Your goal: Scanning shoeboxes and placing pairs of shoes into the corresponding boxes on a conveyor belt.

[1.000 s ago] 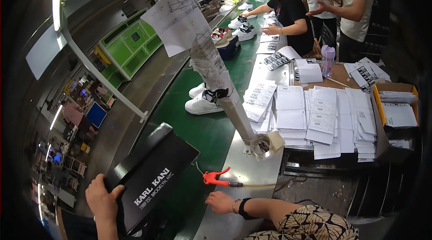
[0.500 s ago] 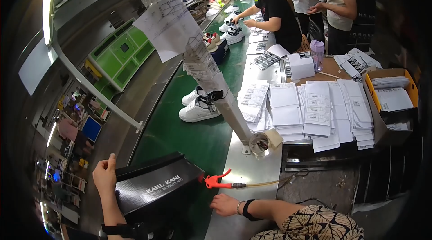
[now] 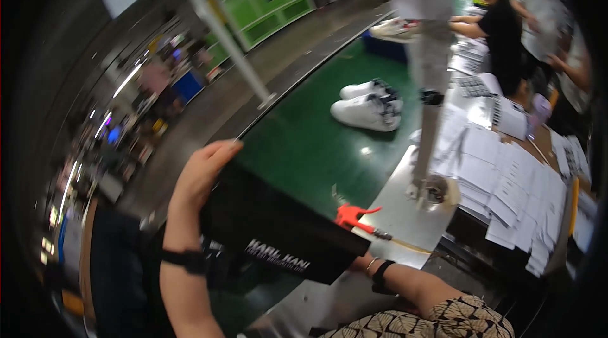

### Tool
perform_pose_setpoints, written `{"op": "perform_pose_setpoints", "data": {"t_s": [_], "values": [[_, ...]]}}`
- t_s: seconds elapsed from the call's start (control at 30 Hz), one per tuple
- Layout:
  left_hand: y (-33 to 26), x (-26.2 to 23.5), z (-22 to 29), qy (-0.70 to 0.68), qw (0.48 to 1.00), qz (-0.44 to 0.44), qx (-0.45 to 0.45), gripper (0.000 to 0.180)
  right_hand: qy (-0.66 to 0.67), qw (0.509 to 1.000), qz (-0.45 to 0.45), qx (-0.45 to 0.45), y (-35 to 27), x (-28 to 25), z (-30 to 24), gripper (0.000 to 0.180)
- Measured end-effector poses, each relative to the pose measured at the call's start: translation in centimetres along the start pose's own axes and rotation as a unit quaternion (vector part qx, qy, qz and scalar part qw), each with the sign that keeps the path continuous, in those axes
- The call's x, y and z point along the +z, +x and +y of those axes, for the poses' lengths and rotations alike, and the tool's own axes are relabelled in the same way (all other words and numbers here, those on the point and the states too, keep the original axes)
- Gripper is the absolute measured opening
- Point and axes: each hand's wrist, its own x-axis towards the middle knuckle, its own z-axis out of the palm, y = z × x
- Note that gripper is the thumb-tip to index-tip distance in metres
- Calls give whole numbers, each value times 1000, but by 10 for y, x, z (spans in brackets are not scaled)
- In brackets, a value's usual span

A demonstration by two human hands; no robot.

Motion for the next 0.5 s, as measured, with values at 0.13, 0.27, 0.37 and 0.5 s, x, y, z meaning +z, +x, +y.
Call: {"op": "perform_pose_setpoints", "data": {"t_s": [0.13, 0.27, 0.37, 0.5], "values": [[-8, 18, 20, 22, 999, -31, 4, 33, 111, 992, -58, -14, -40, -11, 8, 26], [-17, 14, 24, 70, 995, -64, 9, 37, 174, 983, -65, 11, -9, 0, -1, 26], [-32, 10, 24, 105, 993, -61, -10, 39, 213, 975, -52, 42, 7, 0, -6, 26], [-51, -12, 22, 72, 994, -71, -37, 38, 262, 961, -42, 78, 23, -10, -7, 26]]}}
